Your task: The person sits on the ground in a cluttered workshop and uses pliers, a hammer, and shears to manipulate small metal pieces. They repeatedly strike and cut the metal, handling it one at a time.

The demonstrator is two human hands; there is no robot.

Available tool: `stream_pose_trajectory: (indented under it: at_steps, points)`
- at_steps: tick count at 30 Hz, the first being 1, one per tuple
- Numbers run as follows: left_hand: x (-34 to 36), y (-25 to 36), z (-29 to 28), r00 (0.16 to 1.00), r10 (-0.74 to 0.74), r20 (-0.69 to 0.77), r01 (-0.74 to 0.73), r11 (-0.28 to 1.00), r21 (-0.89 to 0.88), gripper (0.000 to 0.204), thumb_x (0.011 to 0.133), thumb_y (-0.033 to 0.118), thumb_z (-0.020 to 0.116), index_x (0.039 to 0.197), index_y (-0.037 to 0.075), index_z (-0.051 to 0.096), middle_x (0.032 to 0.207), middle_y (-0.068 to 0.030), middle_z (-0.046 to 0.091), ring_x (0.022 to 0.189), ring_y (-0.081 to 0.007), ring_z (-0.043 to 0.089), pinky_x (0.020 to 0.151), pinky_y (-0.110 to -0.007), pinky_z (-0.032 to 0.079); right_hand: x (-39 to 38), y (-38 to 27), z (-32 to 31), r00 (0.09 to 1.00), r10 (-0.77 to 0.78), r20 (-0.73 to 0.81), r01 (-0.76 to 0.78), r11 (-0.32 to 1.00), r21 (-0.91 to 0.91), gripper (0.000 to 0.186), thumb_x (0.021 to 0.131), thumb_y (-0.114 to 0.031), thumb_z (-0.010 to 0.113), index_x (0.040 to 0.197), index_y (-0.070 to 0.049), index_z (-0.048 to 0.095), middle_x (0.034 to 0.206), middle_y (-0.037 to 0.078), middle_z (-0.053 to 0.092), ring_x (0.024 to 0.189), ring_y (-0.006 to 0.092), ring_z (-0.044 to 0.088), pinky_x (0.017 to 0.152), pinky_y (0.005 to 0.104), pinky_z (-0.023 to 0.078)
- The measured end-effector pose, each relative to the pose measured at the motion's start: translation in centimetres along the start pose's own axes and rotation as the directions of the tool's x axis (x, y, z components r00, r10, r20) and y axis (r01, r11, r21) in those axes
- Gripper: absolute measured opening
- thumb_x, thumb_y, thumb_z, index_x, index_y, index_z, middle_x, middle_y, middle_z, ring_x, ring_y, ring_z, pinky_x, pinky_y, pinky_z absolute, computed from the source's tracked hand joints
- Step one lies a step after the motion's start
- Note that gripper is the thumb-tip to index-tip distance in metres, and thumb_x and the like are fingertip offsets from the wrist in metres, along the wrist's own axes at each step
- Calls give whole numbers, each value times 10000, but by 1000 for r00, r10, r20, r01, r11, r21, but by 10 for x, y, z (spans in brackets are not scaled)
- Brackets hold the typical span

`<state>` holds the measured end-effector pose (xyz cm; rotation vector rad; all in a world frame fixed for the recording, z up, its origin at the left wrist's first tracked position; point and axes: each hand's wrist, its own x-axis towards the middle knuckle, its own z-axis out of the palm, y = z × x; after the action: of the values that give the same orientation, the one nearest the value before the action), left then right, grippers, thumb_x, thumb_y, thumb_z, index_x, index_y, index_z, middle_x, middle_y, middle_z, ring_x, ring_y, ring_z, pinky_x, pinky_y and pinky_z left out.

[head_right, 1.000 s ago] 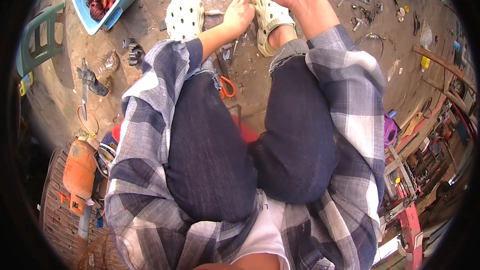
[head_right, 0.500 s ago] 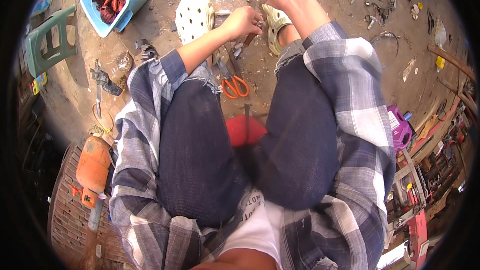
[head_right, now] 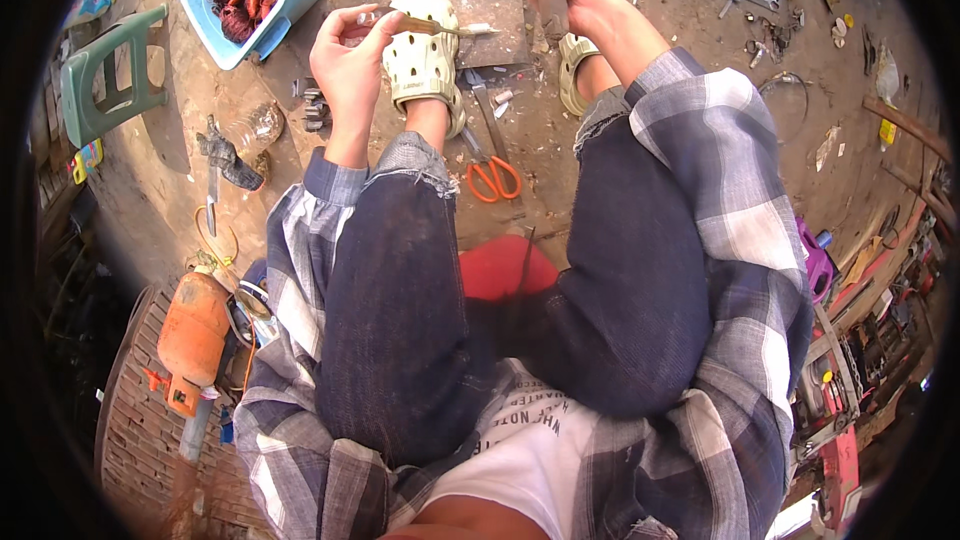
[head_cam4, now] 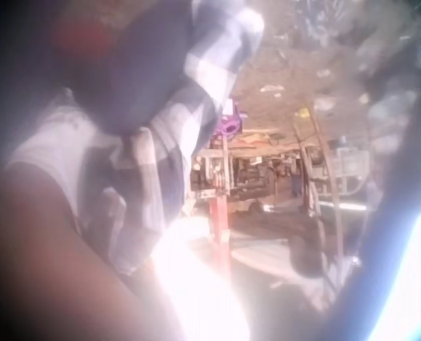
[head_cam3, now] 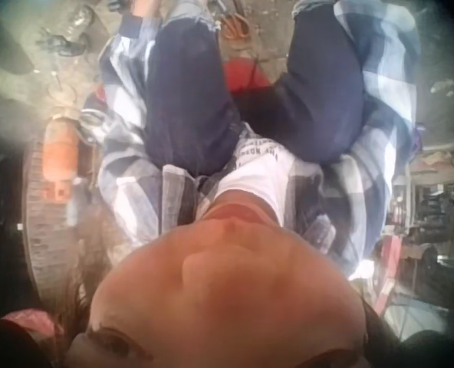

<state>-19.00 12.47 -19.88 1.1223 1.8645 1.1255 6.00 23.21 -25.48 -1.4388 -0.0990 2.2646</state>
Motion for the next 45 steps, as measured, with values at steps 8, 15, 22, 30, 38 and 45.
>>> stream_pose_trajectory:
  at_steps: [8, 15, 22, 30, 38, 45]
  points:
    - [-10, -5, -3, 998, 20, -55, -18, 999, 36, 249, 748, 120, 784, 906, 10, 627, 761, -13, 619, 665, -62, 566, 568, -190, 451, 0, 13, 8, 999, -28, -44, 26, 999, -48, 266, 904, -230, 569, 950, 28, 519, 794, 66, 600, 617, 100, 573, 523, 205, 524]
    - [-7, -10, -1, 990, -113, -78, 90, 963, -255, 218, 785, 84, 744, 904, -18, 593, 816, -43, 600, 712, -100, 603, 622, -231, 543, 35, 18, -6, 994, -49, -94, 40, 995, -95, 340, 892, -290, 594, 1031, 12, 524, 762, 5, 553, 519, 30, 472, 441, 149, 412]
    - [-8, -19, 10, 980, -178, 88, 198, 906, -373, 239, 845, 121, 684, 1015, -31, 611, 915, -100, 637, 736, -132, 633, 641, -252, 569, 30, 10, -16, 991, -19, -130, 7, 996, -91, 401, 965, -355, 464, 1053, 31, 528, 688, -32, 444, 464, 4, 331, 390, 153, 290]
    - [-13, -38, 14, 976, -213, 55, 217, 893, -395, 203, 876, 154, 651, 903, -46, 630, 757, -80, 638, 675, -132, 638, 622, -249, 555, -30, 12, 20, 928, -366, -64, 76, 357, -931, 474, 945, -433, 459, 776, -4, 571, 552, 13, 525, 459, 87, 489, 433, 252, 392]
    - [-18, -47, 17, 971, -240, 7, 213, 847, -488, 214, 871, 151, 656, 913, -55, 617, 796, -88, 637, 686, -126, 629, 623, -250, 557, -146, -21, 157, 526, -388, 757, 594, -469, -653, 281, 914, -287, 569, 898, -8, 541, 638, 144, 531, 556, 292, 527, 523, 351, 408]
    - [-14, -37, 24, 975, -221, -10, 189, 853, -486, 157, 860, 79, 633, 883, -75, 614, 803, -109, 649, 666, -143, 639, 597, -261, 558, -155, -9, 199, 762, -88, 641, 402, -711, -576, 343, 911, -335, 525, 901, -1, 603, 811, 188, 648, 789, 353, 634, 686, 442, 511]
